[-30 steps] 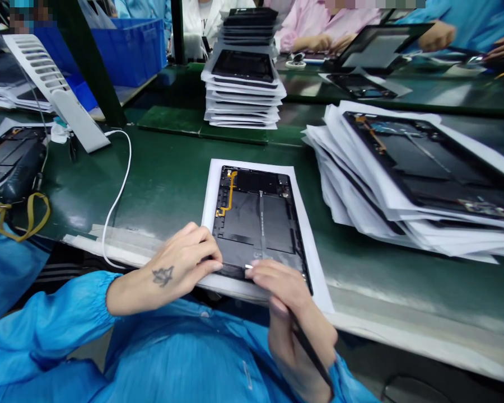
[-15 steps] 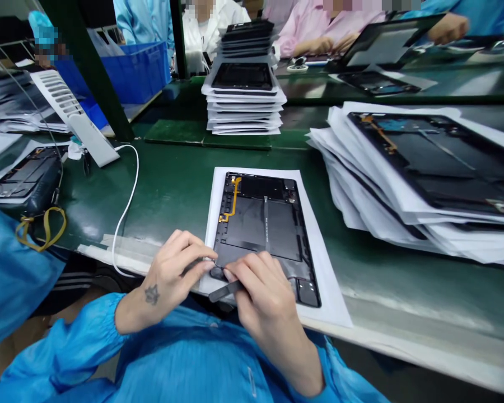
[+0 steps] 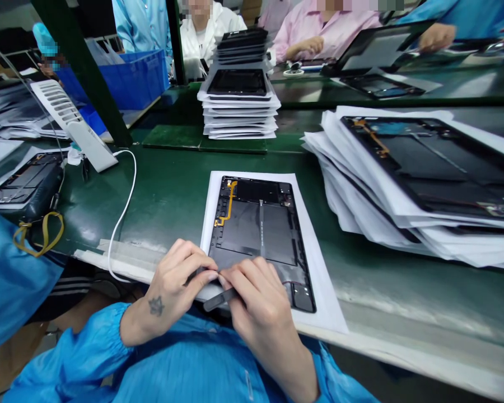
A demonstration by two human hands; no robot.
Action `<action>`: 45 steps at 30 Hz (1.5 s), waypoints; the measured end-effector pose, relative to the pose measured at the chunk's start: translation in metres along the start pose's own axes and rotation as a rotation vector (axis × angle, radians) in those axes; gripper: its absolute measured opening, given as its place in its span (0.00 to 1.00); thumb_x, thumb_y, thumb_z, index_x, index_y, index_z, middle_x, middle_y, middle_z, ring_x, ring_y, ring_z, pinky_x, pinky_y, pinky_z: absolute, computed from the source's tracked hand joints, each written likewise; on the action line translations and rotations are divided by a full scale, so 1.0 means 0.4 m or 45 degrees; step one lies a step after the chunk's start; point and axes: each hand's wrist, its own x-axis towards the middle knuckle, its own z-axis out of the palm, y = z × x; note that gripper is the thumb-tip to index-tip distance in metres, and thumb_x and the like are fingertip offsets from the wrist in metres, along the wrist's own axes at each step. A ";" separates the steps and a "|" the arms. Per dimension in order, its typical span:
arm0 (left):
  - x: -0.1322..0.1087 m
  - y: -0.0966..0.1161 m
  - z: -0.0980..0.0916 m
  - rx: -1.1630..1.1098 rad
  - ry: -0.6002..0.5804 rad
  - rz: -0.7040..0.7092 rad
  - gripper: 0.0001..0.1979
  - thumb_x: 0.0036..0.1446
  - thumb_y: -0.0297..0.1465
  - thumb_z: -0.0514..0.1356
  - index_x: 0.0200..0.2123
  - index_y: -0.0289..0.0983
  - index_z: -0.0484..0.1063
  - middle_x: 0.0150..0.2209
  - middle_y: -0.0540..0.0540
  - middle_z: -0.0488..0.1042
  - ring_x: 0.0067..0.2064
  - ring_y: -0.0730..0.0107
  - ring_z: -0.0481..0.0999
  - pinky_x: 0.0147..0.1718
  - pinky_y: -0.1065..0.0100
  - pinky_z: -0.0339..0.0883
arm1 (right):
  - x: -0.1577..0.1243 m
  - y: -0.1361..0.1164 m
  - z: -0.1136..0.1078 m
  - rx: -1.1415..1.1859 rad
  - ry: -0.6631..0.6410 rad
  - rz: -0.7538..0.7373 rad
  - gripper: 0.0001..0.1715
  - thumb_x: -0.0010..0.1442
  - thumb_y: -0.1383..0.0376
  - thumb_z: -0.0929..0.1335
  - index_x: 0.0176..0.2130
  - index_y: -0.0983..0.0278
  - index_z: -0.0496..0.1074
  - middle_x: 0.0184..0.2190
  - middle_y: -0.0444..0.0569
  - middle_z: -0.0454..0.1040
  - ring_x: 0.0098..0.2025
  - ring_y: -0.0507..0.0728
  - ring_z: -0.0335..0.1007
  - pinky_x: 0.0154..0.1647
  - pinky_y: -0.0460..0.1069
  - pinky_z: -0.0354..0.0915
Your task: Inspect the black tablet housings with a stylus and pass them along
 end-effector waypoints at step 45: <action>0.036 -0.024 -0.033 -0.037 -0.664 -0.372 0.11 0.67 0.27 0.55 0.30 0.38 0.63 0.30 0.54 0.66 0.37 0.70 0.65 0.41 0.65 0.54 | -0.007 0.003 -0.004 -0.014 -0.091 -0.080 0.16 0.65 0.79 0.60 0.35 0.65 0.71 0.31 0.47 0.73 0.33 0.56 0.56 0.36 0.52 0.51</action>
